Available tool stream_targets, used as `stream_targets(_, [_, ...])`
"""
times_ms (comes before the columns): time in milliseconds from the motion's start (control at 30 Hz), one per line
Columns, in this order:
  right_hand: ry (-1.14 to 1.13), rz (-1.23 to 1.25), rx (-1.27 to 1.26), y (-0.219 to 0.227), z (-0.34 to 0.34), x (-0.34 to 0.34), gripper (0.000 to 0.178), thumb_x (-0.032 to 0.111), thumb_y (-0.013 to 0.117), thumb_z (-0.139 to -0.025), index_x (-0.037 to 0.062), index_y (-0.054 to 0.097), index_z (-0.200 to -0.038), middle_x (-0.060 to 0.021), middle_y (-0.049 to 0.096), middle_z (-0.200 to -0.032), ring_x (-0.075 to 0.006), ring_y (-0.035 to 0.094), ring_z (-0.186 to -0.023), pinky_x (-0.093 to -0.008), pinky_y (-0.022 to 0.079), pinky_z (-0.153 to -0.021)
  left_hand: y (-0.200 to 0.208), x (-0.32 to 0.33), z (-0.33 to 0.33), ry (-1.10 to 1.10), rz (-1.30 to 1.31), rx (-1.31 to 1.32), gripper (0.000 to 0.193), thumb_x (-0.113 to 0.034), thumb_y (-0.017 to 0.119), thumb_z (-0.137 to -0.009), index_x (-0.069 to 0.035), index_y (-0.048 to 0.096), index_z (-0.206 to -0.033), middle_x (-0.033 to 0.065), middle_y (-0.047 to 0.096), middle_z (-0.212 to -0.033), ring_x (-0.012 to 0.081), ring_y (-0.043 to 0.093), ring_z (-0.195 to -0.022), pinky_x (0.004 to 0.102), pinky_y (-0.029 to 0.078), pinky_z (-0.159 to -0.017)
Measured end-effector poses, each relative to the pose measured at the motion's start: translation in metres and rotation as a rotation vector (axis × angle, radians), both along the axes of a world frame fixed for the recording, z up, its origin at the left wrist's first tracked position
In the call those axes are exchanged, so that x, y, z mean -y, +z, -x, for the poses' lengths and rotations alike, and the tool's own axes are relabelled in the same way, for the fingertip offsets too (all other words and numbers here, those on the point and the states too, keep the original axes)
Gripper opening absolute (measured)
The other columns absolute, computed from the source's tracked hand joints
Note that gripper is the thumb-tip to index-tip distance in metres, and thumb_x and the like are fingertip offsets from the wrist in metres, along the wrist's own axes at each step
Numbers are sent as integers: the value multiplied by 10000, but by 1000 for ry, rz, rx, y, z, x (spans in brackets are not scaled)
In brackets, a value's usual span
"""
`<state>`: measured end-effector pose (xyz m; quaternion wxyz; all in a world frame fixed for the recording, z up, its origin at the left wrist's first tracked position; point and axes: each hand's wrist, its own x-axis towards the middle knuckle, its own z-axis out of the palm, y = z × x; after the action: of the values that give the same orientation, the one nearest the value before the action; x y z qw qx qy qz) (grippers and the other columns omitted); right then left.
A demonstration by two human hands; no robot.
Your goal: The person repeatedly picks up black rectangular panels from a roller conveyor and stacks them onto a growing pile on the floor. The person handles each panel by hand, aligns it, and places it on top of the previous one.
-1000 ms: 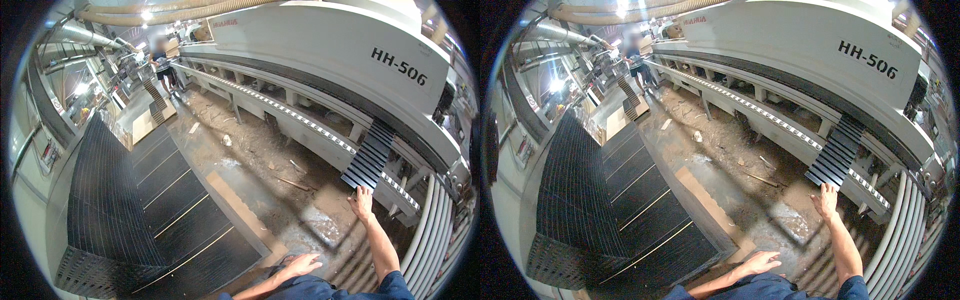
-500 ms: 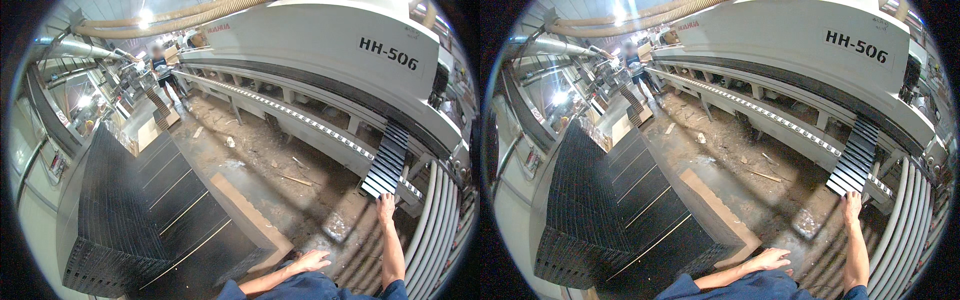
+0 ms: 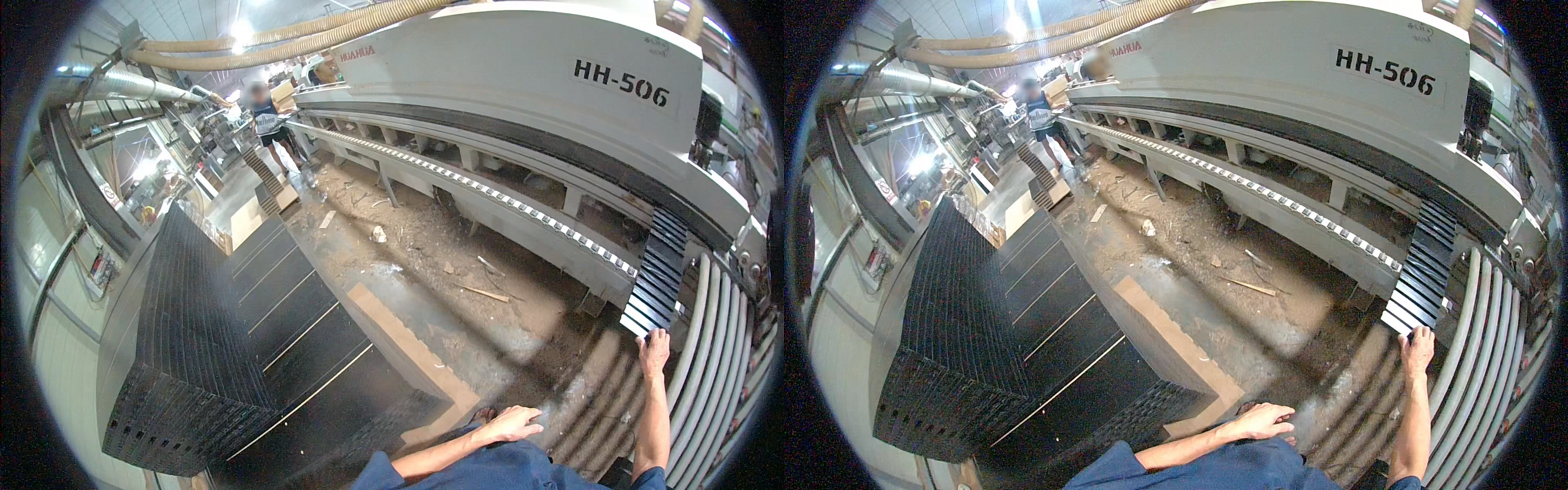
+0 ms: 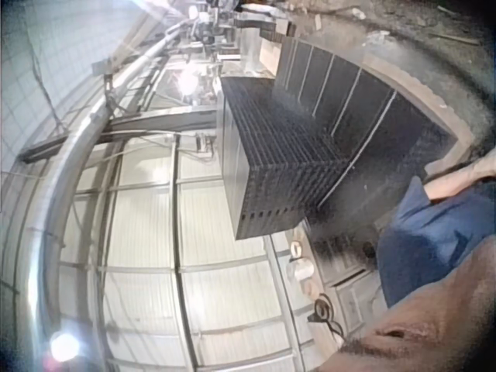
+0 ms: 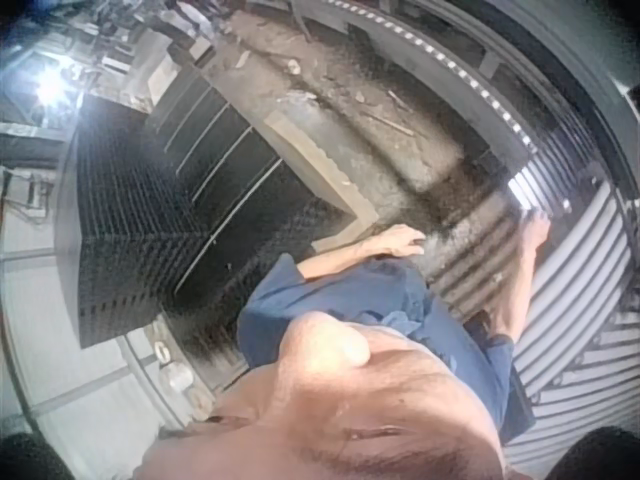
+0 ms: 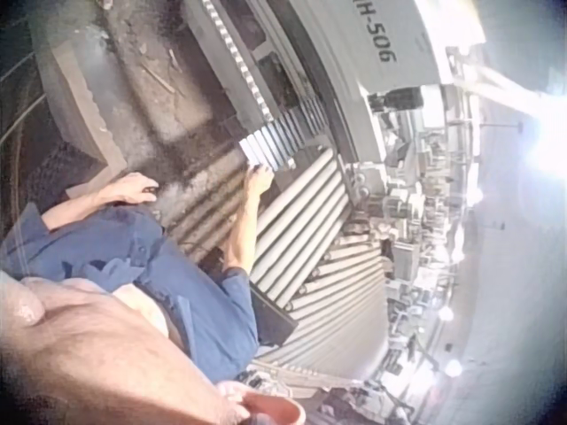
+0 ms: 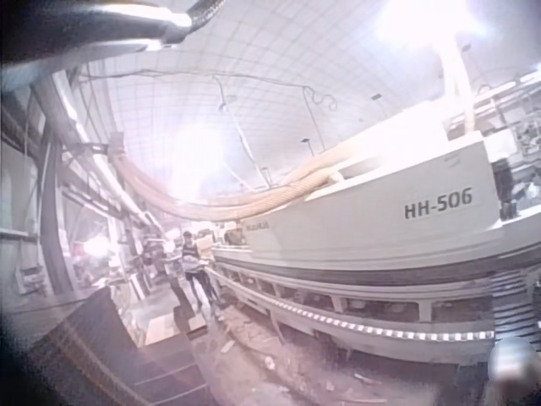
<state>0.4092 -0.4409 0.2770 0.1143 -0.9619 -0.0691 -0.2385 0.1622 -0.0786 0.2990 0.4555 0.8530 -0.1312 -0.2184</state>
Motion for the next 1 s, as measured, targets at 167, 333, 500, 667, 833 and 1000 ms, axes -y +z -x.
stream_targets(167, [-21,-21,-18,0,15,45,341,186,785,-743,44,559,-954,-132,532,-981,-344,518,-927,-444,465,-810,8,10,4,-17,-23,-16,560,-386,610,-895,27,562,-1270,234,663,-1154,392,636,-1074,448,511,-898])
stream_targets(333, [-19,-35,-21,7,33,81,309,181,753,-767,40,545,-948,-139,524,-975,-352,511,-932,-450,442,-829,4,17,12,-11,-52,-12,563,-406,608,-892,8,571,-1272,221,668,-1145,388,635,-1067,463,505,-878])
stream_targets(500, [-76,-63,-26,-2,44,133,288,130,741,-772,36,547,-963,-134,532,-989,-348,514,-973,-437,440,-857,10,24,11,-61,-81,-25,556,-408,606,-892,4,580,-1264,229,662,-1147,388,634,-1063,463,501,-869])
stream_targets(667, [-88,-111,-38,-7,55,186,292,101,720,-773,23,544,-992,-143,538,-991,-352,527,-979,-421,440,-874,2,33,11,-78,-64,10,525,-378,614,-885,29,596,-1216,241,669,-1093,401,642,-1023,456,502,-859])
stream_targets(833, [-85,-153,-79,-14,62,235,261,75,684,-797,13,544,-1008,-152,544,-993,-347,542,-978,-418,443,-878,-7,38,17,-36,-5,49,479,-326,624,-870,47,600,-1169,246,689,-1002,429,653,-961,474,516,-829])
stream_targets(1000, [-183,-111,-72,-28,79,289,304,76,680,-814,7,537,-1073,-163,552,-1056,-350,540,-1023,-414,440,-907,-9,41,20,-57,-50,36,521,-342,621,-858,50,595,-1200,264,673,-1062,432,645,-997,469,512,-860])
